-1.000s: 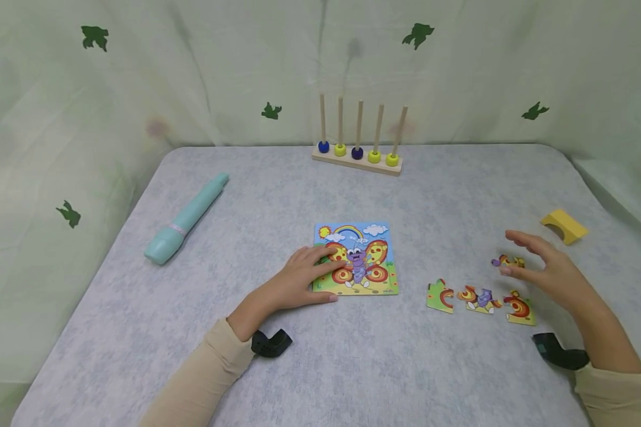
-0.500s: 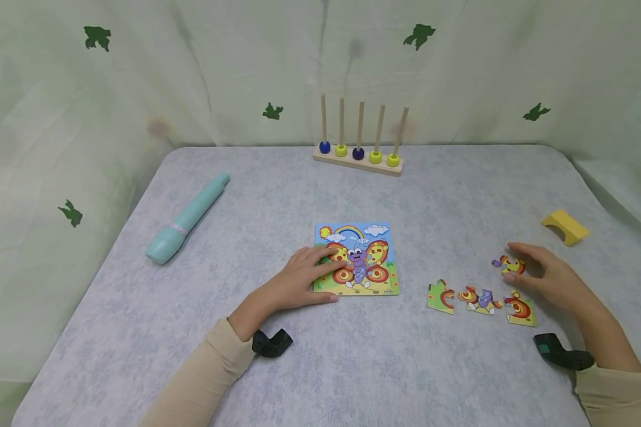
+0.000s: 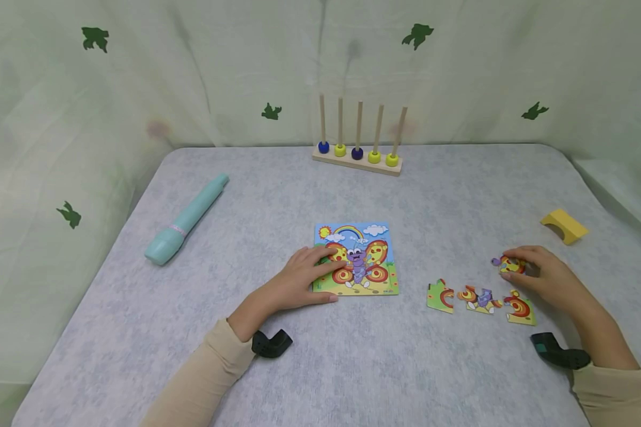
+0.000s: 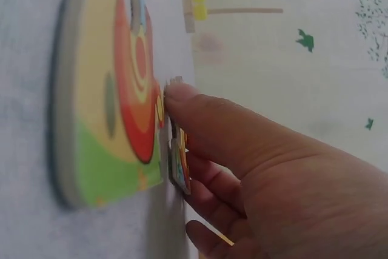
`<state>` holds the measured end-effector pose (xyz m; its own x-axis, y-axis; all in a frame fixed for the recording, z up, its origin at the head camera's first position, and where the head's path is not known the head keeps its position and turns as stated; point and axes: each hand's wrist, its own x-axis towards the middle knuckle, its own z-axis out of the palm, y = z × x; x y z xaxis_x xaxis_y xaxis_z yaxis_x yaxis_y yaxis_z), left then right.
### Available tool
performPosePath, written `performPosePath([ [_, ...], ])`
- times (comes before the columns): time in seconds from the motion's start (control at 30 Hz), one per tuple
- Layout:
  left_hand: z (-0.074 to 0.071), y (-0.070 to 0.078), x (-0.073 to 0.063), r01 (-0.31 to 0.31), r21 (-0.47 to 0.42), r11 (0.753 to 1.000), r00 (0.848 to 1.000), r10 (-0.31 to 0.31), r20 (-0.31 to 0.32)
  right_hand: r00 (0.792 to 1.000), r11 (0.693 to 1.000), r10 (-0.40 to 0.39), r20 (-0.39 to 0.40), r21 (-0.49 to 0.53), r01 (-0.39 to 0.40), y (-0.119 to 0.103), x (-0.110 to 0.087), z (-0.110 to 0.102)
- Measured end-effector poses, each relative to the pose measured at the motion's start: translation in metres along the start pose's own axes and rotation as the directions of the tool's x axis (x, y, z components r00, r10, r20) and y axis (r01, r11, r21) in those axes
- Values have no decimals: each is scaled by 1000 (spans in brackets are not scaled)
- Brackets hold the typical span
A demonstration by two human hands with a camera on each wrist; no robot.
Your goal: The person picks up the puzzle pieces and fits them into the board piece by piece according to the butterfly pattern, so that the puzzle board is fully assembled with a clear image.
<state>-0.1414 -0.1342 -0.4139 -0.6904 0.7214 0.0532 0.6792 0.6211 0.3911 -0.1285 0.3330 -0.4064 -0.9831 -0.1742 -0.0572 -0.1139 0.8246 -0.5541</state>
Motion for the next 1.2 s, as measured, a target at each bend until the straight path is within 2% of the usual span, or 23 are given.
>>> performPosePath([
  [0.1,0,0,0,-4,-3,1000,1000,4,-2,999,999,44,9,-12,-44,-5,0,-1],
  [0.2,0,0,0,-5,-7,1000,1000,5,-3,999,999,52,-11,-12,-52,-13,-1,-5],
  [0.3,0,1,0,-7,-7,1000,1000,7,-7,997,1000,-26,-74,-2,26,-26,-3,-8],
  [0.4,0,1,0,-3,-6,1000,1000,3,-6,983,993,-114,-145,10,117,-43,-3,-9],
  [0.53,0,1,0,4,-5,1000,1000,-4,-1,952,973,-219,-214,20,228,-74,1,-7],
  [0.67,1,0,0,9,-7,1000,1000,-9,2,890,922,-368,-270,20,387,-105,10,2],
  [0.77,1,0,-1,10,-7,1000,1000,-10,2,848,878,-455,-274,23,478,-128,19,13],
  [0.83,1,-1,-1,10,-7,1000,1000,-10,1,838,860,-482,-257,43,508,-142,25,23],
  [1.0,0,-1,-1,3,-6,1000,1000,-3,-5,852,848,-490,-182,126,514,-165,38,49],
  [1.2,0,-1,0,2,6,1000,1000,-2,-7,901,890,-433,-31,146,432,-172,55,75],
])
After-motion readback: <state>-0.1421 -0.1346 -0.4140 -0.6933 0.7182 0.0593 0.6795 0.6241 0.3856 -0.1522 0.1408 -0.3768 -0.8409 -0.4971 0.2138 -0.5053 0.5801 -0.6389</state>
